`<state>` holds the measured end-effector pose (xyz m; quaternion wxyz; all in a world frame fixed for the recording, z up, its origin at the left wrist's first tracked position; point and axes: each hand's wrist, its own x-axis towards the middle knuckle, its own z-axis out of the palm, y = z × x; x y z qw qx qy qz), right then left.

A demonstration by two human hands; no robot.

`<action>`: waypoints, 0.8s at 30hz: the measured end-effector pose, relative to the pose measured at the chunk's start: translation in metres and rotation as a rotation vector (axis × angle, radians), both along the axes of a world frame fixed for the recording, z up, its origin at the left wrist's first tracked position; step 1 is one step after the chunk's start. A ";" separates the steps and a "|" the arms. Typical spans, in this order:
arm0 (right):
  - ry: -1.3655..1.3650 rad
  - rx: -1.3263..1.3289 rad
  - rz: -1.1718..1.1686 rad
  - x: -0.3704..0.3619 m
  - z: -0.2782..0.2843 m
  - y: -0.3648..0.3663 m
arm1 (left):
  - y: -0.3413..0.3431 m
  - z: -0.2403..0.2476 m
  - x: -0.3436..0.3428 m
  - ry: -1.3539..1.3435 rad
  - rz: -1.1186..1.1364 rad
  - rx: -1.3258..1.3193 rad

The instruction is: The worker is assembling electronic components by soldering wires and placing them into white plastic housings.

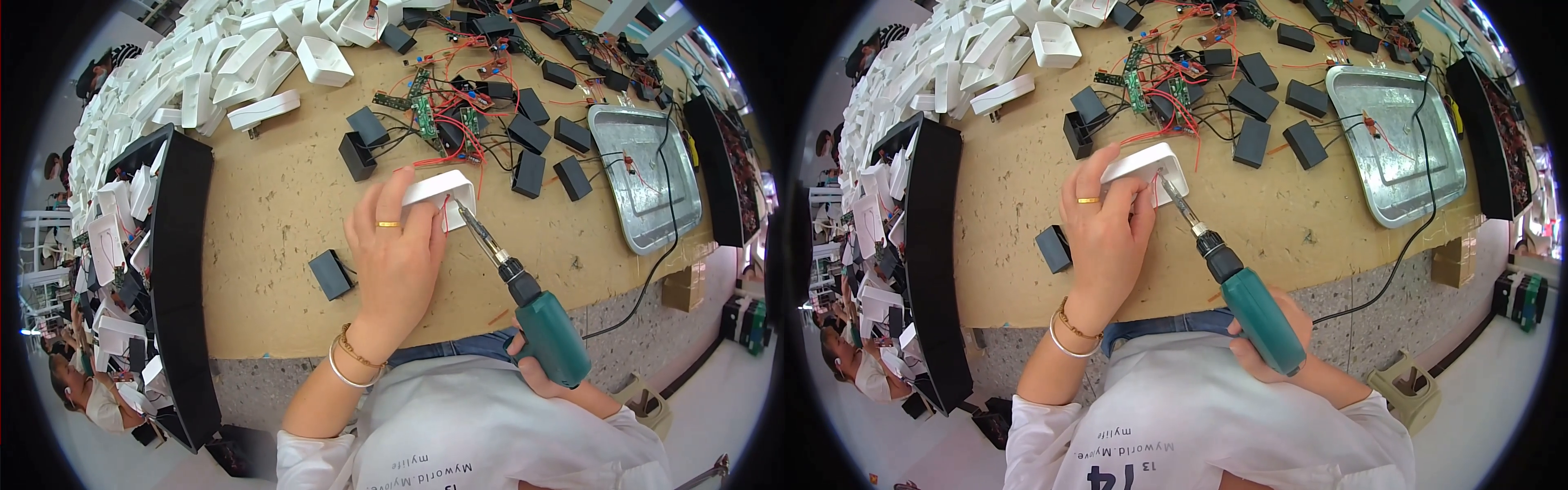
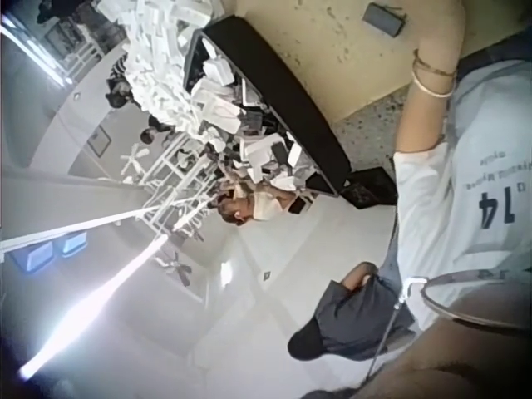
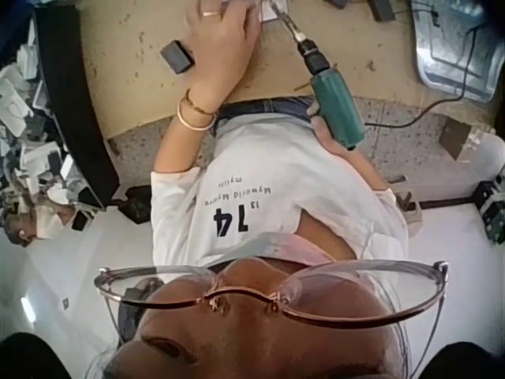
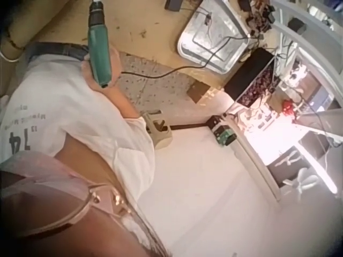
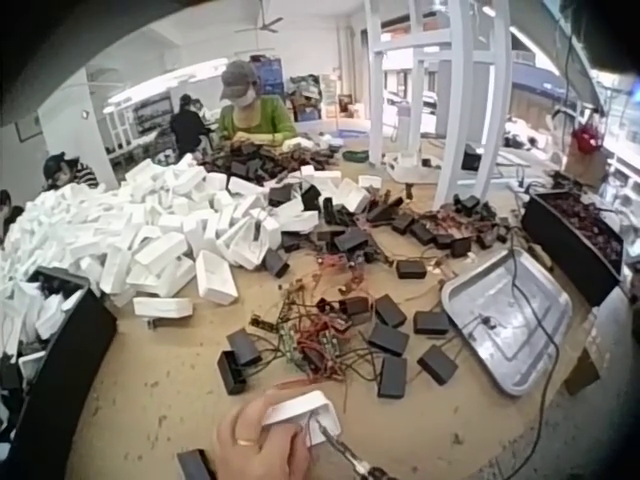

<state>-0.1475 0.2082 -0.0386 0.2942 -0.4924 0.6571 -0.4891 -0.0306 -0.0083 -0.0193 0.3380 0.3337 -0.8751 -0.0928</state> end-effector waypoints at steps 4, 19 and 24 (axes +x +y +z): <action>-0.029 -0.035 -0.028 0.001 0.000 0.000 | -0.003 -0.001 -0.003 -0.018 -0.058 -0.065; -0.014 -0.004 -0.022 0.003 0.007 -0.012 | -0.002 -0.004 -0.006 -0.012 -0.017 -0.034; 0.061 -0.031 0.014 0.003 0.009 -0.017 | -0.001 -0.002 -0.005 -0.015 -0.010 -0.037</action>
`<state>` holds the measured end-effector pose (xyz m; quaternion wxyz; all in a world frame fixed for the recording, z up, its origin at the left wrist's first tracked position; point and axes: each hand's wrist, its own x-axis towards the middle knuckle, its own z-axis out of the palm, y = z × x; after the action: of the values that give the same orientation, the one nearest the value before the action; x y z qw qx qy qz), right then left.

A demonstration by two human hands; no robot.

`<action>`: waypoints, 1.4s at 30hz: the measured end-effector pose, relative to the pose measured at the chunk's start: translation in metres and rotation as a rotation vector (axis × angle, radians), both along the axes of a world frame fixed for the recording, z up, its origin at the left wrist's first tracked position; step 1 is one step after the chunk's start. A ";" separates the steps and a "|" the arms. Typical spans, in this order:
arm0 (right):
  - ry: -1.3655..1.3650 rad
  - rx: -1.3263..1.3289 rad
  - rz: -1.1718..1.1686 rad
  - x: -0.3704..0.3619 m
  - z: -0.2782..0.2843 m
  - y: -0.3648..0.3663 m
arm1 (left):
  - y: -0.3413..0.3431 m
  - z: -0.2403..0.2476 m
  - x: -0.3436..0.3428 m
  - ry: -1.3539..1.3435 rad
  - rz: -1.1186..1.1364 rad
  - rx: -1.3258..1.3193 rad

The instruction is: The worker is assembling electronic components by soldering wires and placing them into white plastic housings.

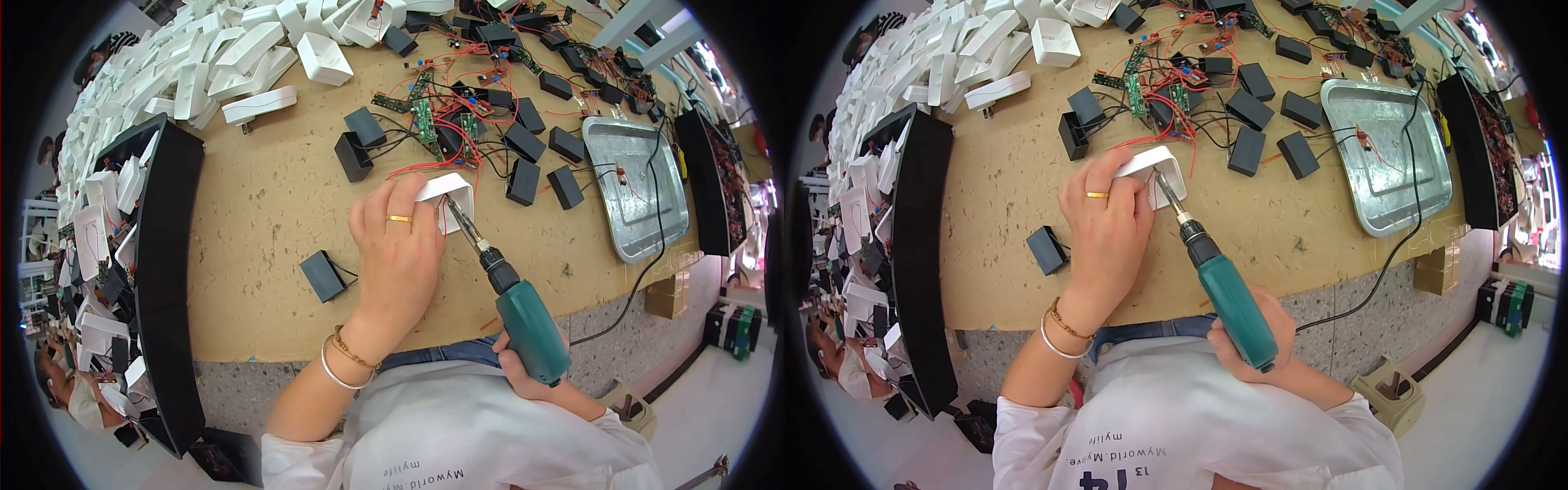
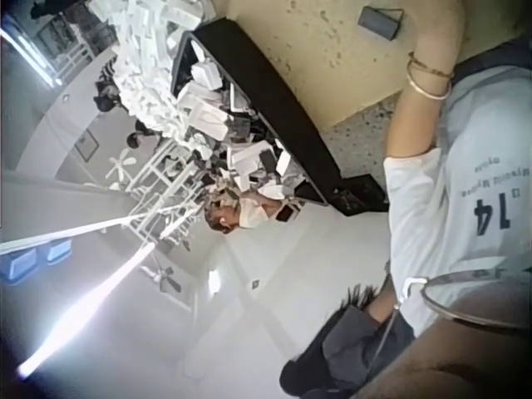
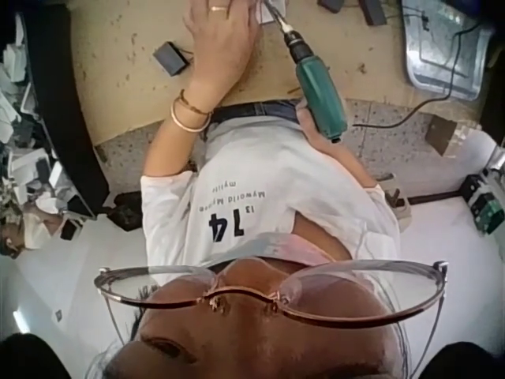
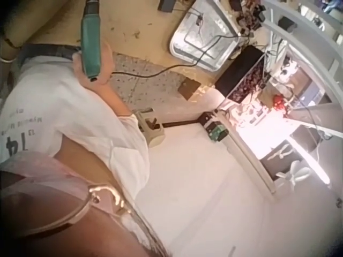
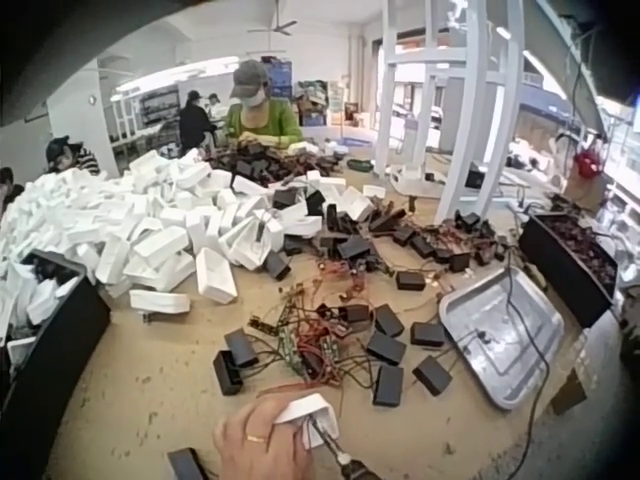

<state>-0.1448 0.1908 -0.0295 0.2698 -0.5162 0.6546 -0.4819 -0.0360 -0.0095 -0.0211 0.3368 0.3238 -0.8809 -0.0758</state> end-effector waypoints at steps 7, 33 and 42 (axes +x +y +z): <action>0.016 -0.009 -0.019 0.001 -0.002 -0.004 | 0.000 -0.003 0.000 -0.002 0.010 -0.007; -0.242 0.149 -0.173 0.007 -0.003 0.003 | -0.001 -0.001 0.001 -0.007 -0.005 0.014; -0.263 0.165 -0.198 0.008 -0.004 0.003 | -0.001 -0.001 0.001 -0.007 -0.005 0.017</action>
<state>-0.1366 0.1942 -0.0334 0.3458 -0.3580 0.6985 -0.5142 -0.0349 -0.0101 -0.0220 0.3307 0.3246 -0.8823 -0.0827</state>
